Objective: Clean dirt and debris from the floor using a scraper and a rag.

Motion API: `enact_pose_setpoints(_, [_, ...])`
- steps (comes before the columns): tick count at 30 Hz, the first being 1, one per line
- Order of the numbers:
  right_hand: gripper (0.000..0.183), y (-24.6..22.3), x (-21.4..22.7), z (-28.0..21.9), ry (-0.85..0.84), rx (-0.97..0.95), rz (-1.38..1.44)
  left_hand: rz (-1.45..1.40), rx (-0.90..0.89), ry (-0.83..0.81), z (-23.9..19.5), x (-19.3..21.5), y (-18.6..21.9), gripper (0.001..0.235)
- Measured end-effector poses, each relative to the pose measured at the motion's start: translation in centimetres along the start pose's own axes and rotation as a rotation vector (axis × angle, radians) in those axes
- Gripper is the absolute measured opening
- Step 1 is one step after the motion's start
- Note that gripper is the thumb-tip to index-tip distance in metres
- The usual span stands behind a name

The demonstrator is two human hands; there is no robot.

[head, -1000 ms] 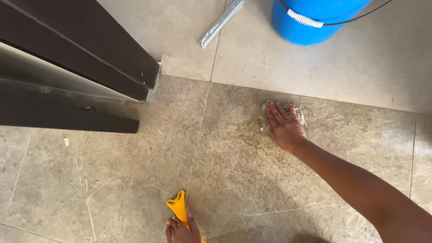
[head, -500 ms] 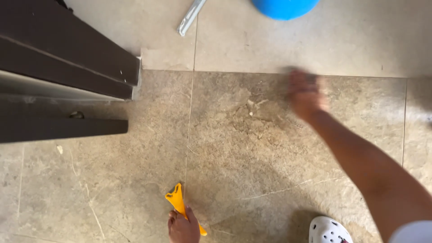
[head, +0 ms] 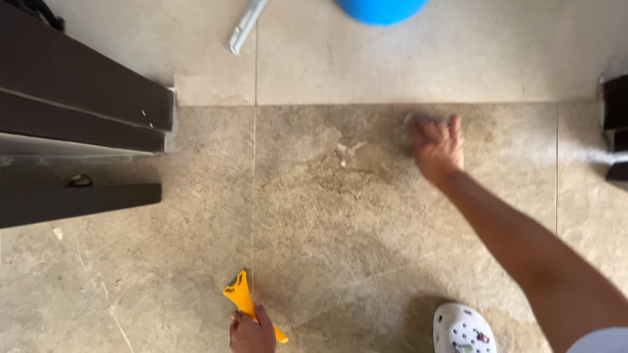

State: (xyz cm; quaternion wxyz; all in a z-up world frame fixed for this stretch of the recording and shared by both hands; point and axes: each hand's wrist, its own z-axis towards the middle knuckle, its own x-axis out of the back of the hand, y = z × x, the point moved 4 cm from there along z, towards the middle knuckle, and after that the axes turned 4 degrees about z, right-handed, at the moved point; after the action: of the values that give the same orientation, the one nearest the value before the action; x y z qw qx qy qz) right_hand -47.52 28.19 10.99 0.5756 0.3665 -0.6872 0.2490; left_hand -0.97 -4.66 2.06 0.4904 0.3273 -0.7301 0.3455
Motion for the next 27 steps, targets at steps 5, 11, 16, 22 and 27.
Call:
enact_pose_setpoints(5, [0.037, 3.0, -4.1, -4.0, 0.241, -0.199, 0.15, -0.061, -0.144, 0.296, 0.7, -1.8, -0.3, 0.055])
enact_pose_setpoints(11, [0.041, 4.3, -1.5, -1.1, 0.064, -0.301, -0.068, 0.04, -0.141, 0.169, -0.6, 3.0, 1.5, 0.059])
enact_pose_setpoints(16, [0.04, 3.8, -2.6, -2.2, 0.172, -0.17, -0.06, 0.028, -0.106, 0.226, -0.1, 2.6, 1.4, 0.058])
enact_pose_setpoints(22, [0.042, 4.7, -3.7, -1.4, 0.132, -0.278, -0.08, 0.059, -0.044, 0.076, -0.7, 2.2, 0.7, 0.058])
enact_pose_setpoints(27, [0.044, 6.0, -4.6, -7.1, 0.061, -0.148, 0.044, -0.033, -0.092, 0.031, 0.8, -3.7, -2.6, 0.061])
